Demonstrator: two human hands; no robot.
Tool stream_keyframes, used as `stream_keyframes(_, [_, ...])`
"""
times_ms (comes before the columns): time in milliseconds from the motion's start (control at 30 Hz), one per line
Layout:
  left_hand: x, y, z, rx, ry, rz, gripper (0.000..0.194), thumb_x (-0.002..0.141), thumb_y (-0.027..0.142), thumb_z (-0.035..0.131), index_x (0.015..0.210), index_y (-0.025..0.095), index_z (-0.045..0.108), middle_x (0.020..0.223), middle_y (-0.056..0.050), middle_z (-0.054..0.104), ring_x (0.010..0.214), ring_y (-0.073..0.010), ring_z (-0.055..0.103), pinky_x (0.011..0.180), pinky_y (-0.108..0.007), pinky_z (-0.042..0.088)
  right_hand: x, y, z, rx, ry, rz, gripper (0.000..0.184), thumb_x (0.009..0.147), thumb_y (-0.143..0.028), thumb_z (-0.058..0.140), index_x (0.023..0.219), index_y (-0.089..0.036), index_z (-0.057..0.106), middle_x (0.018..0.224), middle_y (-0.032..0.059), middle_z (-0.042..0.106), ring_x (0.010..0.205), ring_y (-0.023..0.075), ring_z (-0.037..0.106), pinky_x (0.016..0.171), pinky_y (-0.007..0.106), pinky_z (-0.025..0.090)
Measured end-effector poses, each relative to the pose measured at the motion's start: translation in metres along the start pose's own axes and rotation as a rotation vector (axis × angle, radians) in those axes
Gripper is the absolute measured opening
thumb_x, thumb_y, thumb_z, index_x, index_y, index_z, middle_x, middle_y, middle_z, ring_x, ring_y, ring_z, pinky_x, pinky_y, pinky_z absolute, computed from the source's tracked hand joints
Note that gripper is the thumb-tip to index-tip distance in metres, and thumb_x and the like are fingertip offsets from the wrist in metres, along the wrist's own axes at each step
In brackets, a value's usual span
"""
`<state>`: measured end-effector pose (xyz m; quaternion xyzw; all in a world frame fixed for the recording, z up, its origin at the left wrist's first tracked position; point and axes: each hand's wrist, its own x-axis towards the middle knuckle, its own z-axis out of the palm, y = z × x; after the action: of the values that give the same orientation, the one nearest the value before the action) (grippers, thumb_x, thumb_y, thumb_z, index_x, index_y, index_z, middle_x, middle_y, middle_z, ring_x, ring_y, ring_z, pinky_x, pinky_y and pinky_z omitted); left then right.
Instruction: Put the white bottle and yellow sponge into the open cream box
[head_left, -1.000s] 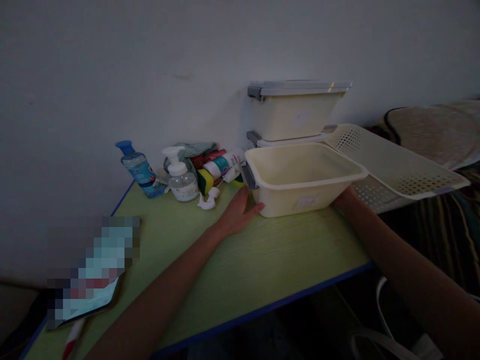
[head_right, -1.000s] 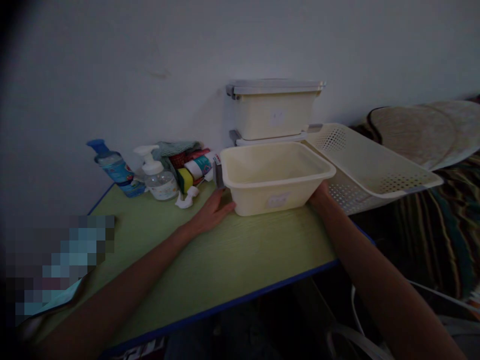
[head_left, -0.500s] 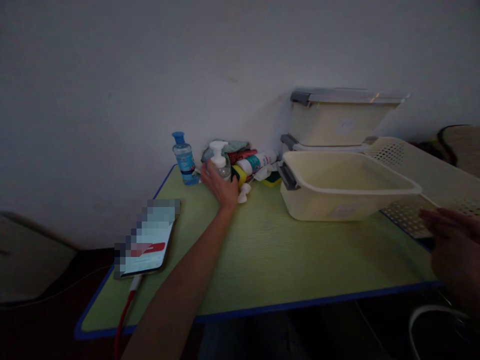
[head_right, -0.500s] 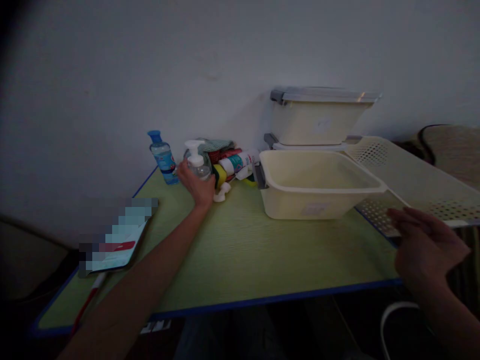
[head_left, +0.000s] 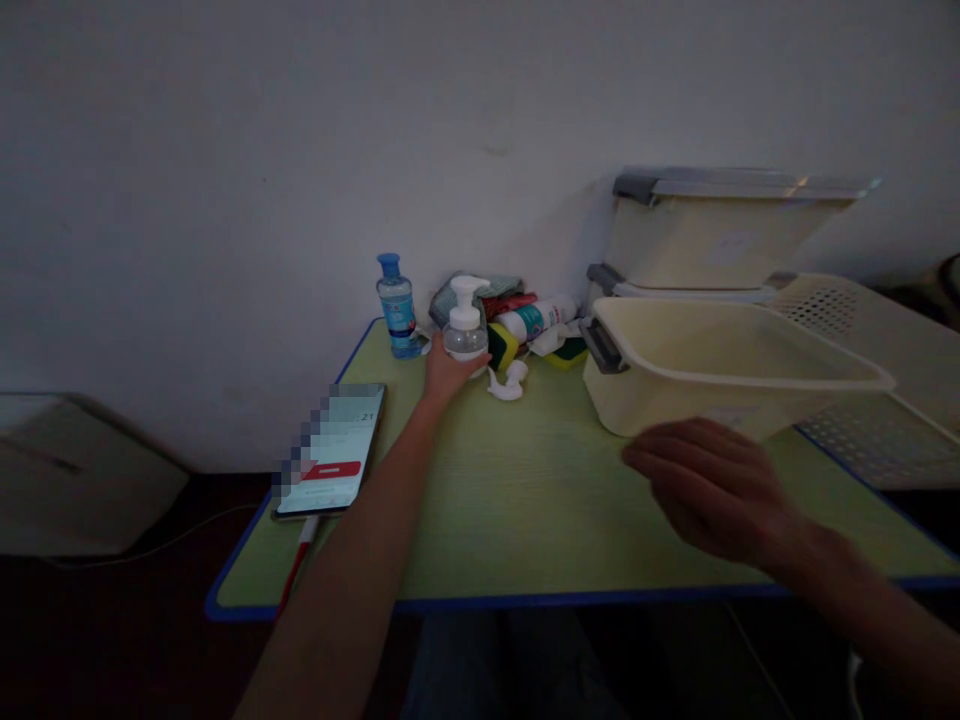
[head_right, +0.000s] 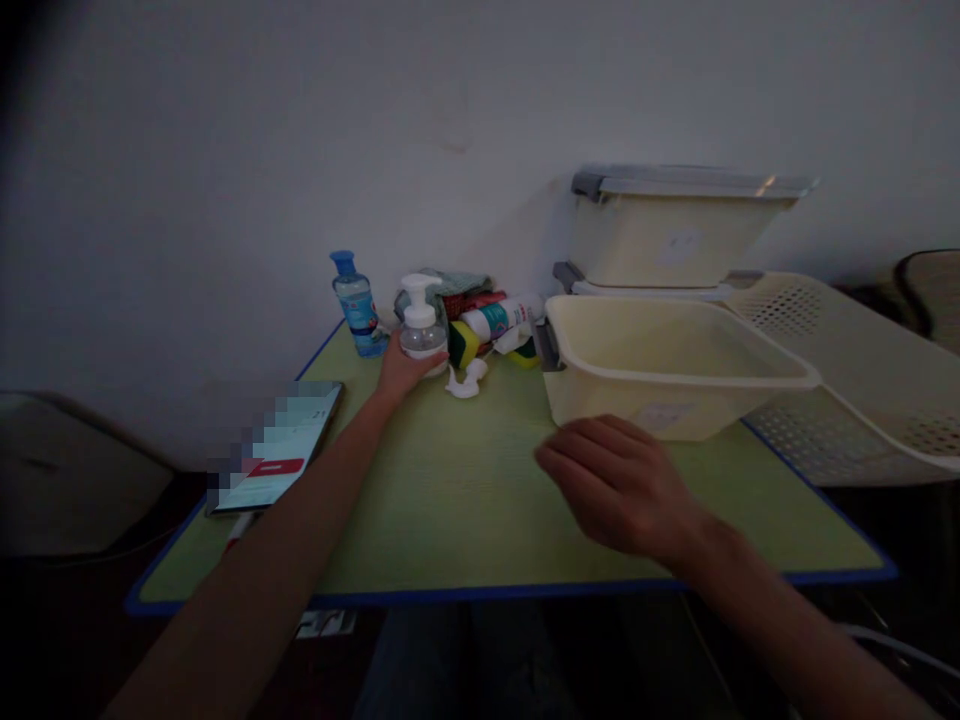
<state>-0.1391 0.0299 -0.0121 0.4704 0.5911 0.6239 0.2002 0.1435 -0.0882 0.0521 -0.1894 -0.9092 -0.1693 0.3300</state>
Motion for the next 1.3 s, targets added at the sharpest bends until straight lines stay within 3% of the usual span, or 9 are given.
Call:
stream_keyframes(33, [-0.001,0.0,-0.001,-0.031,-0.011,0.0,0.058,0.053,0.03,0.08,0.101,0.015,0.051,0.109,-0.013,0.062,0.102,-0.0246,0.06,0.089,-0.037,0.046,0.018,-0.001,0.017,0.052,-0.044,-0.017,0.021,0.086,-0.017,0.041,0.089,-0.025,0.061,0.077,0.0058,0.067,0.073,0.0165,0.063,0.065,0.032,0.054])
stream_keyframes(100, [-0.001,0.001,-0.002,-0.095,-0.025,-0.006,0.054,0.059,0.032,0.076,0.103,0.015,0.05,0.111,-0.013,0.062,0.102,-0.0232,0.059,0.091,-0.036,0.045,0.048,0.001,0.051,0.118,-0.131,0.119,0.023,0.085,-0.015,0.039,0.1,-0.019,0.057,0.091,0.0086,0.066,0.086,0.0186,0.062,0.073,0.034,0.054])
stream_keyframes(167, [-0.002,0.003,-0.002,-0.138,-0.029,-0.009,0.049,0.067,0.034,0.071,0.105,0.015,0.048,0.112,-0.013,0.061,0.103,-0.0221,0.059,0.092,-0.035,0.044,0.068,0.007,0.084,0.103,-0.261,0.212,0.031,0.083,-0.018,0.042,0.112,-0.013,0.052,0.108,0.0131,0.062,0.1,0.0229,0.059,0.084,0.039,0.05])
stream_keyframes(233, [-0.002,0.004,-0.001,-0.15,-0.024,-0.01,0.042,0.073,0.036,0.065,0.105,0.016,0.048,0.111,-0.013,0.062,0.104,-0.0214,0.059,0.092,-0.035,0.043,0.079,0.014,0.112,0.038,-0.376,0.267,0.035,0.081,-0.02,0.045,0.114,-0.011,0.05,0.109,0.0143,0.061,0.104,0.0249,0.056,0.091,0.04,0.046])
stream_keyframes(400, [-0.001,0.004,0.0,-0.161,-0.015,-0.007,0.034,0.079,0.042,0.058,0.1,0.017,0.05,0.107,-0.011,0.063,0.103,-0.0206,0.059,0.091,-0.034,0.044,0.086,0.025,0.151,-0.011,-0.314,0.334,0.04,0.083,-0.03,0.044,0.118,-0.009,0.046,0.118,0.0201,0.054,0.119,0.0317,0.045,0.106,0.054,0.025])
stream_keyframes(600, [0.001,0.002,0.002,-0.188,-0.006,-0.023,0.034,0.072,0.046,0.065,0.088,0.018,0.052,0.094,-0.008,0.064,0.095,-0.0217,0.06,0.086,-0.033,0.045,0.082,0.027,0.162,0.043,-0.277,0.378,0.037,0.082,-0.027,0.043,0.116,-0.012,0.045,0.12,0.0163,0.053,0.119,0.0293,0.045,0.108,0.052,0.022])
stream_keyframes(733, [0.0,0.006,0.001,-0.236,0.007,-0.043,0.032,0.074,0.049,0.06,0.079,0.018,0.054,0.084,-0.006,0.064,0.085,-0.02,0.06,0.08,-0.032,0.046,0.078,0.029,0.162,0.083,-0.277,0.367,0.037,0.083,-0.026,0.043,0.118,-0.013,0.044,0.122,0.0166,0.052,0.12,0.0301,0.044,0.106,0.056,0.023])
stream_keyframes(1000, [-0.004,0.007,0.01,-0.383,0.068,-0.143,0.046,0.076,0.06,0.048,0.079,0.015,0.057,0.076,-0.005,0.064,0.075,-0.0177,0.062,0.066,-0.028,0.048,0.077,0.029,0.163,0.146,-0.262,0.349,0.05,0.086,-0.04,0.045,0.127,-0.012,0.037,0.125,0.0182,0.052,0.122,0.0308,0.044,0.106,0.058,0.022])
stream_keyframes(1300, [-0.007,0.011,0.012,-0.556,0.025,-0.261,0.049,0.069,0.064,0.053,0.076,0.015,0.057,0.063,-0.001,0.062,0.061,-0.0163,0.063,0.056,-0.026,0.048,0.078,0.026,0.16,0.185,-0.299,0.393,0.059,0.083,-0.03,0.053,0.133,-0.012,0.029,0.126,0.0182,0.053,0.12,0.0306,0.047,0.107,0.06,0.021])
